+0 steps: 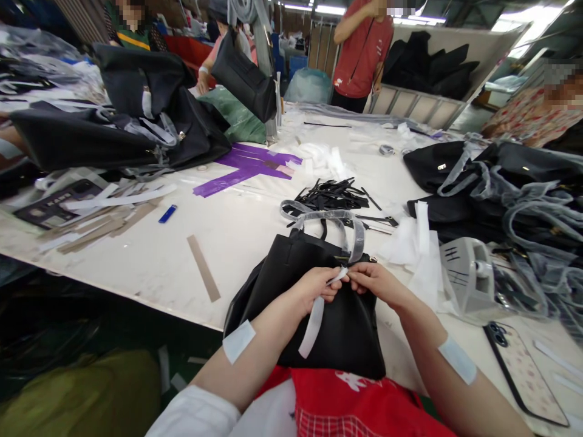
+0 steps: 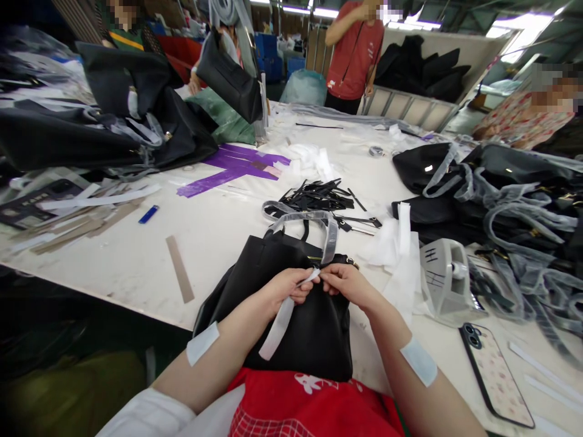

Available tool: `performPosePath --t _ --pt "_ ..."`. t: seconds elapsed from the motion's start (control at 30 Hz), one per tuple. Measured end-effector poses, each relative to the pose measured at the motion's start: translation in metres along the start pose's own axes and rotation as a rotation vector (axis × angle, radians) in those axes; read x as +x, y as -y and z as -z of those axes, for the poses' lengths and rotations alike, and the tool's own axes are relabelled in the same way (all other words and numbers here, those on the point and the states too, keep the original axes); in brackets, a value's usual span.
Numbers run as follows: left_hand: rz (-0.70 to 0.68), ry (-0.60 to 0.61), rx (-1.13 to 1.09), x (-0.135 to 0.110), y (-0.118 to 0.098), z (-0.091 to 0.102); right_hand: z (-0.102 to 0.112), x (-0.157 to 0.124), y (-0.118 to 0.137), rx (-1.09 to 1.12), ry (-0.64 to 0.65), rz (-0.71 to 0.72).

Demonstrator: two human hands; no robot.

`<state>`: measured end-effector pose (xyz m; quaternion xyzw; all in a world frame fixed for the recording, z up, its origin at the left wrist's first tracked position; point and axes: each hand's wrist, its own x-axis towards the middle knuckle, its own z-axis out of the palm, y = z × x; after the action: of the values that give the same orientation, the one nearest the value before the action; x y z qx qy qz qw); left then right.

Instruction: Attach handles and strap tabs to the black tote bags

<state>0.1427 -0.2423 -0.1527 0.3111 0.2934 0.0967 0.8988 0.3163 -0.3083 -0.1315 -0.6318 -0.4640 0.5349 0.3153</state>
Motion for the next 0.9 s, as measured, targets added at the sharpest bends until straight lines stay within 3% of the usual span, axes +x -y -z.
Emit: performPosePath --t 0.17,0.37,0.5,0.67,0.77,0.9 --pt "0.194 0.127 -0.181 0.001 0.002 0.002 -0.007 0.007 0.000 -0.107 -0.037 0.030" --pt "0.106 0.038 -0.066 0.001 0.006 -0.005 -0.011 0.016 -0.009 -0.178 -0.125 0.032" --pt "-0.160 -0.121 0.277 -0.002 0.012 -0.011 -0.012 0.018 -0.010 -0.201 -0.183 0.038" --pt "-0.706 -0.461 1.069 -0.012 0.013 -0.011 -0.007 -0.003 0.007 -0.135 -0.234 0.044" --pt "-0.733 -0.552 1.434 -0.017 0.018 -0.014 -0.009 -0.018 0.021 -0.069 -0.234 0.091" --pt "-0.669 -0.551 1.648 -0.021 0.026 -0.020 -0.019 -0.024 0.033 -0.165 -0.245 0.073"
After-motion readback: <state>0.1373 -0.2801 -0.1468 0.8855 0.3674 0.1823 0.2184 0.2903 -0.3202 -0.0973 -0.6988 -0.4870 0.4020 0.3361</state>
